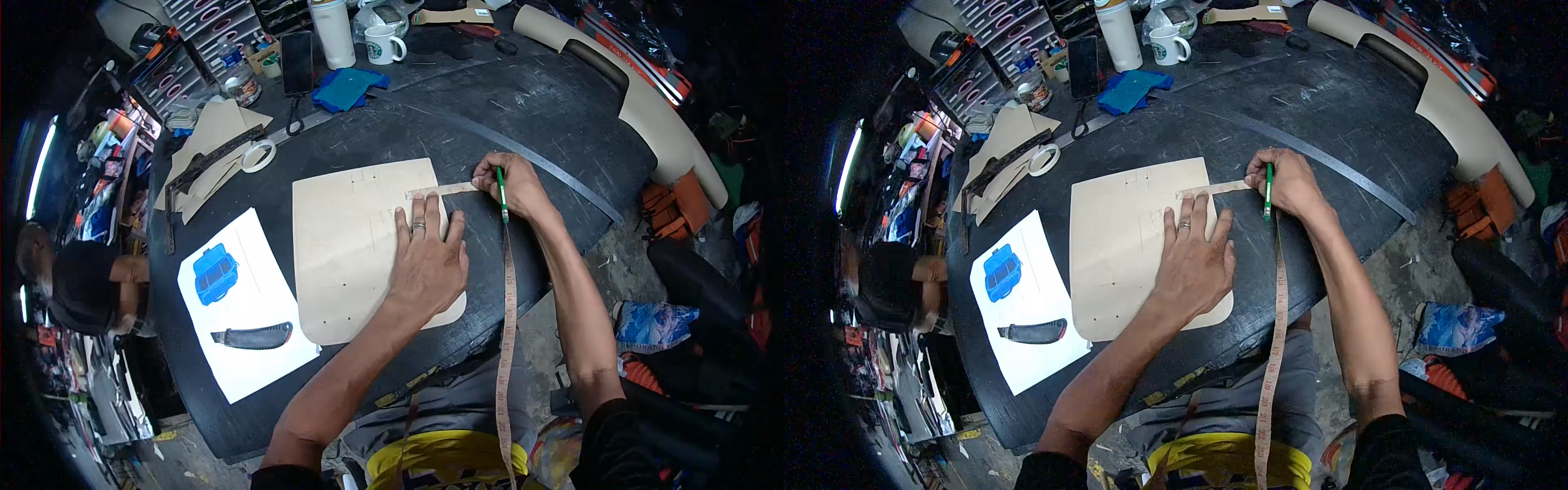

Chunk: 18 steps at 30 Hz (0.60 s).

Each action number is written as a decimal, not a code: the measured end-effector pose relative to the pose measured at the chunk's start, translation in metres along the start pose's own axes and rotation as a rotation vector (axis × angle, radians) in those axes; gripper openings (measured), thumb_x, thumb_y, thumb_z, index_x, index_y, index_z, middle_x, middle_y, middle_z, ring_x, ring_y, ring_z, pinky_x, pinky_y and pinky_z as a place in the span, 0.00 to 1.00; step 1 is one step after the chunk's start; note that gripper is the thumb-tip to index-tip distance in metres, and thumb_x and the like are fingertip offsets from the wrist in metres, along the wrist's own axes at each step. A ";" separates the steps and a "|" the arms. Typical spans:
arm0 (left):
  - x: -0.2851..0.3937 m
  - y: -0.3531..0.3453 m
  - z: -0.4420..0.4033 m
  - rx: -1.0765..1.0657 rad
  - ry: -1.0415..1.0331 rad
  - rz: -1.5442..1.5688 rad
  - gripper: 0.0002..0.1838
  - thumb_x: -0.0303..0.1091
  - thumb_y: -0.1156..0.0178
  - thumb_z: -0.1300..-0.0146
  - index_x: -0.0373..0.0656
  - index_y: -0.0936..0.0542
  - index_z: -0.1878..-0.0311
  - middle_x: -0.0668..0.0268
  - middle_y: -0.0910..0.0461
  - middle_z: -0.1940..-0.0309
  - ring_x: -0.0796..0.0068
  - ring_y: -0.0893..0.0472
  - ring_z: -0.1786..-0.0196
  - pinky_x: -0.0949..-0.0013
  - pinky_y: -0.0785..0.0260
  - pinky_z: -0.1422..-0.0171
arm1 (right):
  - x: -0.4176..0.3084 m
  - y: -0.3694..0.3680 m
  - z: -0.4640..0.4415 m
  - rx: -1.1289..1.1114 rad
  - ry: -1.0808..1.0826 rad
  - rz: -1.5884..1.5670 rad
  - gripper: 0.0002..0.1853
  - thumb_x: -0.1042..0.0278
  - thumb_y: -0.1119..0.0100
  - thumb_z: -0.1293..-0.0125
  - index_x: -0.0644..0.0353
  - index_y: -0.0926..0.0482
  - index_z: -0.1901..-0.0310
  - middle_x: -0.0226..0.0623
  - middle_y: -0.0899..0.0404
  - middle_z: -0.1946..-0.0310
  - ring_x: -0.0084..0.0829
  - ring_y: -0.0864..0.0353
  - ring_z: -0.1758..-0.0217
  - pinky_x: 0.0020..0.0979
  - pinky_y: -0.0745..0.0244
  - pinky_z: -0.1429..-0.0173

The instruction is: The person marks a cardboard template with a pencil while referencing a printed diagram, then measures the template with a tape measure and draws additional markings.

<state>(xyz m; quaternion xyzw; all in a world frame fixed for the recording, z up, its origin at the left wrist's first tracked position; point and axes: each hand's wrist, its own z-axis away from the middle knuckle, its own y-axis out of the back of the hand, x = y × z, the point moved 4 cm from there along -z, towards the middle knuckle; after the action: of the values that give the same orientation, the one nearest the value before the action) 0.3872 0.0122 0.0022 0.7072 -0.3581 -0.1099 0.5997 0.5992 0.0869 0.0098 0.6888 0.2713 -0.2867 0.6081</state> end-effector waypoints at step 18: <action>0.001 0.001 -0.001 0.009 0.006 -0.002 0.28 0.44 0.46 0.21 0.40 0.27 0.24 0.35 0.40 0.21 0.28 0.43 0.16 0.26 0.56 0.13 | -0.002 -0.001 0.002 0.016 0.018 -0.041 0.04 0.80 0.25 0.36 0.65 0.13 0.64 0.26 0.19 0.72 0.17 0.24 0.66 0.26 0.25 0.58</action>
<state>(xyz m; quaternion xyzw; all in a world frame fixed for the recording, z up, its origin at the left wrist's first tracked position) 0.3880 0.0121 0.0040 0.7104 -0.3562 -0.1069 0.5976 0.5970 0.0853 0.0109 0.6904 0.2886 -0.2952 0.5941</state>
